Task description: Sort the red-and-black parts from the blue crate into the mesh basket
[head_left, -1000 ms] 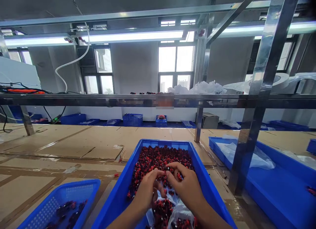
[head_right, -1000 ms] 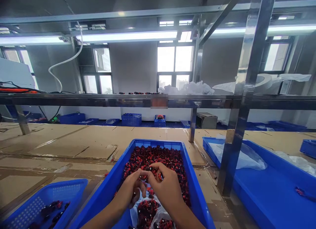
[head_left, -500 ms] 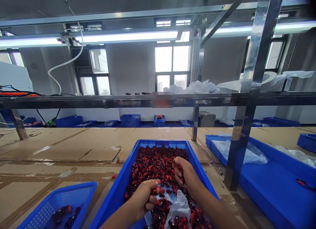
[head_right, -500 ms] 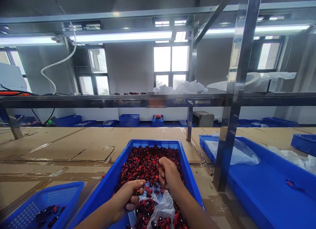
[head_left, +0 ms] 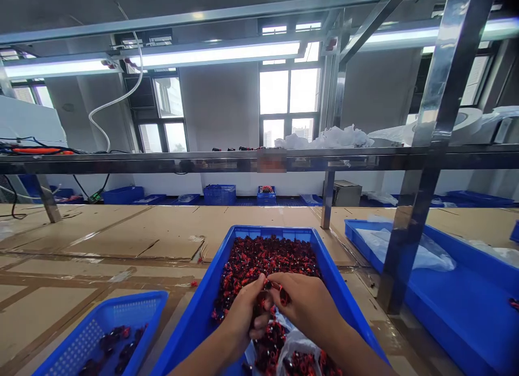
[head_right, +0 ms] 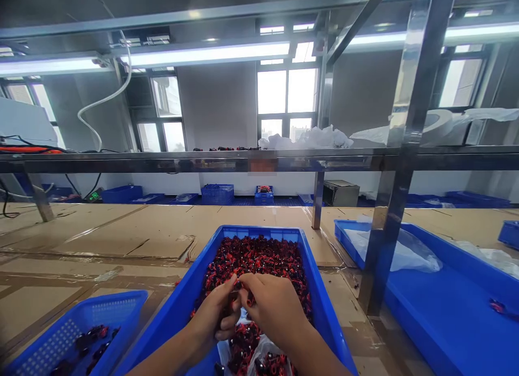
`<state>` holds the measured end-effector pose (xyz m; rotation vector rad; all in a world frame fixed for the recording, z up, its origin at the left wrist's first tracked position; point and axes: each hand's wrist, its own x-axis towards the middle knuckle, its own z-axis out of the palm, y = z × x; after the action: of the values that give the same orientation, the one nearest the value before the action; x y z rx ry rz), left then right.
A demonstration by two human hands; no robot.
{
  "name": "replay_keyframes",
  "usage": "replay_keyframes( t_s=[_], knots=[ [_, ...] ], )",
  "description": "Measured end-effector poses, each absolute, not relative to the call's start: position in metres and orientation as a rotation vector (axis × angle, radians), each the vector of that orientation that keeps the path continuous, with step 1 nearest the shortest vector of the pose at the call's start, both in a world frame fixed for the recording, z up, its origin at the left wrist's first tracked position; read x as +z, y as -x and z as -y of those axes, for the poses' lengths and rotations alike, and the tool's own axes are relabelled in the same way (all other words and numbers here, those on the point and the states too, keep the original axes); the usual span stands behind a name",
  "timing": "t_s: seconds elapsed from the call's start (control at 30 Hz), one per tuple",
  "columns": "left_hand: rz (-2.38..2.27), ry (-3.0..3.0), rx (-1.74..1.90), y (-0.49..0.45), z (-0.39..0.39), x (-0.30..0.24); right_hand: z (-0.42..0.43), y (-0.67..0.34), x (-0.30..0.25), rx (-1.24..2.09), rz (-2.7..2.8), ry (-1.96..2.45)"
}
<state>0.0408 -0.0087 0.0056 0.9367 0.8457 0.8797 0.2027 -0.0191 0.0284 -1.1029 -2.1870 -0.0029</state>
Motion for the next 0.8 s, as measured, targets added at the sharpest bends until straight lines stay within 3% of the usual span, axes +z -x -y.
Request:
replay_keyframes(
  t_s=[0.53,0.73,0.8],
  knots=[
    [-0.736,-0.734,0.912,-0.038,0.004,0.000,0.018,-0.199,0.030,0.254,1.978,1.139],
    [-0.899,-0.955,0.962,-0.042,0.002,0.000,0.002,-0.202,0.024,1.227,1.340,0.968],
    [-0.938,-1.033,1.044,-0.042,-0.001,0.000,-0.002,-0.207,0.023,1.357,1.290,0.931]
  ],
)
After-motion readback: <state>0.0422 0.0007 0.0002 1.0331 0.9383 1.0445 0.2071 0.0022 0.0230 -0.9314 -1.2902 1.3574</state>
